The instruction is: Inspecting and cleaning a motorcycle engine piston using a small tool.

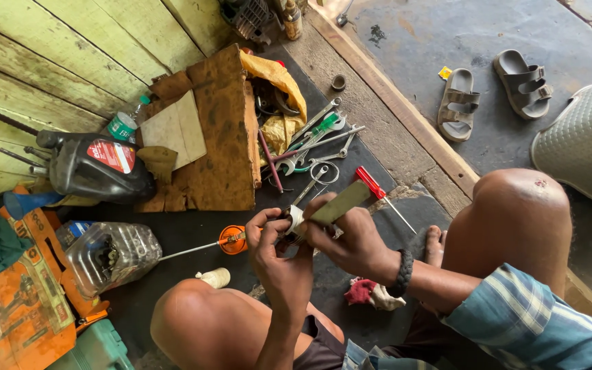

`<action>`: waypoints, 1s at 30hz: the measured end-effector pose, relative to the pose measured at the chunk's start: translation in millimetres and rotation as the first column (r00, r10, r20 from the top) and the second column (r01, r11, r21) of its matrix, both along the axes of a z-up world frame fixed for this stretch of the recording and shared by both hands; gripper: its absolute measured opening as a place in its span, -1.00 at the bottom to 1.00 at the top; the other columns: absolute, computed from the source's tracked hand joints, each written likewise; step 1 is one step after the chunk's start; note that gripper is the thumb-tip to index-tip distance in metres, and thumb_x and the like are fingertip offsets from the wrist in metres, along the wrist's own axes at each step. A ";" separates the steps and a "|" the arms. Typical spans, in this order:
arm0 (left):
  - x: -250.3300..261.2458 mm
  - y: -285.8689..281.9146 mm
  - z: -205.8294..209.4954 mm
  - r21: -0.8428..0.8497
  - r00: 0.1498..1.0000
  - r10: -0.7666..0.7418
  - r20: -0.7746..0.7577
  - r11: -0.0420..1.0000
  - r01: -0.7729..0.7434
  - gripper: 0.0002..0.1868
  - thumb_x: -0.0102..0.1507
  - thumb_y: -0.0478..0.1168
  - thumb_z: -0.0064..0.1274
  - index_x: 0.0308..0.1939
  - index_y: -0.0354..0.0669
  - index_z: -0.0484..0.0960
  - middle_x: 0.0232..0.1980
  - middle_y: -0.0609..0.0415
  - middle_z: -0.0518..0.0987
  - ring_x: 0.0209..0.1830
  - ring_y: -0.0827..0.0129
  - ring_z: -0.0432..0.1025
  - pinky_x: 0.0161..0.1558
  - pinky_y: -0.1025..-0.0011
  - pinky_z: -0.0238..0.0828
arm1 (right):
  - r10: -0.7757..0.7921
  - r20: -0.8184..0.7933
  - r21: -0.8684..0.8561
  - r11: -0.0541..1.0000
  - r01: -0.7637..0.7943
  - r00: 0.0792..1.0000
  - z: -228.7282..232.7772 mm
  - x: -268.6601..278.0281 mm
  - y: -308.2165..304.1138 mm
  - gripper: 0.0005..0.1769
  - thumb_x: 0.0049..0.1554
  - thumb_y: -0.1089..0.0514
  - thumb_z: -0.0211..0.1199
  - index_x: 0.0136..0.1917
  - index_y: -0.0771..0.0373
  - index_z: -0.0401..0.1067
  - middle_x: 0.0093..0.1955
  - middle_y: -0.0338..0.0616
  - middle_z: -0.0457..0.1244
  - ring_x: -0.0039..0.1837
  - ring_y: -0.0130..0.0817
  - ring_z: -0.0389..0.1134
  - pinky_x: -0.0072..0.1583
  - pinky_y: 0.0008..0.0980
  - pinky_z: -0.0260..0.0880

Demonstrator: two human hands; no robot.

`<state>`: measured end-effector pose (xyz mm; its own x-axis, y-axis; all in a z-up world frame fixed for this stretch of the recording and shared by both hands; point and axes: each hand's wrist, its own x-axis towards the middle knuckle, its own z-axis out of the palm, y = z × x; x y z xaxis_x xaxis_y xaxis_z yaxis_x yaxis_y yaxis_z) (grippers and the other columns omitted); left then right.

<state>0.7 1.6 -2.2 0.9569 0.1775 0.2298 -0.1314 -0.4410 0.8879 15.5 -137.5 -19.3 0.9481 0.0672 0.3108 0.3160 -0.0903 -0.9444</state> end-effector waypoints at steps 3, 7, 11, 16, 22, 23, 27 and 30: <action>-0.2 -1.1 2.8 0.023 0.999 0.006 -0.032 1.000 -0.005 -0.66 0.05 -0.42 0.38 -0.20 -0.24 0.54 0.14 0.03 0.44 -0.08 0.36 0.55 -0.16 0.47 0.59 | 0.003 -0.017 0.021 1.000 -0.002 1.000 -5.9 1.4 -0.3 -0.91 0.20 0.24 0.28 -0.03 0.31 0.46 -0.01 -0.18 0.35 -0.12 -0.47 0.43 -0.12 -0.43 0.46; -0.6 -1.4 2.7 -0.018 1.000 -0.007 0.009 1.000 0.007 -0.61 0.01 -0.41 0.38 -0.20 -0.25 0.49 0.13 0.03 0.43 -0.03 0.36 0.53 -0.15 0.48 0.63 | 0.014 0.002 0.048 0.999 -0.014 1.000 -6.4 3.2 -2.0 -0.91 0.21 0.25 0.27 -0.04 0.34 0.47 0.01 -0.16 0.35 -0.11 -0.47 0.43 -0.10 -0.43 0.47; -1.6 -0.4 0.4 0.004 1.000 -0.009 0.002 1.000 0.009 -0.63 0.03 -0.42 0.39 -0.21 -0.25 0.50 0.14 0.03 0.43 -0.03 0.36 0.52 -0.12 0.46 0.60 | 0.037 -0.012 0.096 0.995 -0.036 0.999 -5.6 2.1 -1.7 -0.90 0.23 0.24 0.25 -0.03 0.35 0.45 0.02 -0.15 0.33 -0.07 -0.47 0.45 -0.07 -0.43 0.50; -1.2 0.5 0.2 0.018 1.000 -0.002 -0.023 1.000 0.003 -0.67 0.04 -0.43 0.36 -0.20 -0.24 0.54 0.13 0.02 0.44 -0.05 0.34 0.54 -0.12 0.42 0.57 | 0.044 0.025 0.012 0.999 -0.044 0.999 -2.7 1.1 -0.1 -0.88 0.22 0.23 0.28 -0.03 0.35 0.46 0.00 -0.16 0.34 -0.06 -0.44 0.45 -0.05 -0.41 0.49; -2.0 0.6 -2.4 0.044 0.999 -0.011 0.037 0.999 0.009 -0.64 0.04 -0.42 0.38 -0.20 -0.25 0.52 0.13 0.02 0.45 0.01 0.32 0.51 -0.08 0.40 0.57 | 0.032 -0.023 0.063 0.998 -0.030 0.999 -2.2 0.8 -1.0 -0.89 0.23 0.22 0.27 -0.05 0.32 0.44 0.00 -0.17 0.34 -0.10 -0.44 0.44 -0.08 -0.41 0.48; -1.7 0.4 -0.9 0.043 0.999 -0.011 0.037 0.999 0.010 -0.64 0.04 -0.42 0.38 -0.20 -0.25 0.52 0.13 0.02 0.45 0.01 0.32 0.51 -0.08 0.40 0.57 | 0.031 -0.022 0.063 0.998 -0.030 0.999 -0.8 1.8 -0.8 -0.89 0.23 0.22 0.27 -0.05 0.32 0.44 0.00 -0.17 0.34 -0.10 -0.44 0.44 -0.08 -0.41 0.48; -2.1 -0.1 1.1 0.051 1.000 -0.004 -0.008 0.999 0.004 -0.66 0.04 -0.42 0.39 -0.22 -0.24 0.54 0.11 0.03 0.47 -0.05 0.33 0.52 -0.13 0.41 0.56 | 0.022 -0.083 0.068 0.998 -0.016 0.996 0.7 4.0 -1.5 -0.86 0.21 0.19 0.27 -0.01 0.31 0.43 -0.05 -0.20 0.36 -0.10 -0.47 0.46 -0.09 -0.42 0.49; -2.6 -1.1 1.7 0.015 1.000 -0.014 -0.018 1.000 0.015 -0.66 0.04 -0.42 0.37 -0.22 -0.25 0.52 0.11 0.03 0.46 -0.08 0.35 0.53 -0.14 0.43 0.57 | 0.023 -0.070 0.040 0.999 -0.021 0.997 0.3 5.4 -5.2 -0.86 0.21 0.19 0.27 -0.04 0.32 0.45 -0.05 -0.20 0.35 -0.10 -0.46 0.45 -0.08 -0.43 0.48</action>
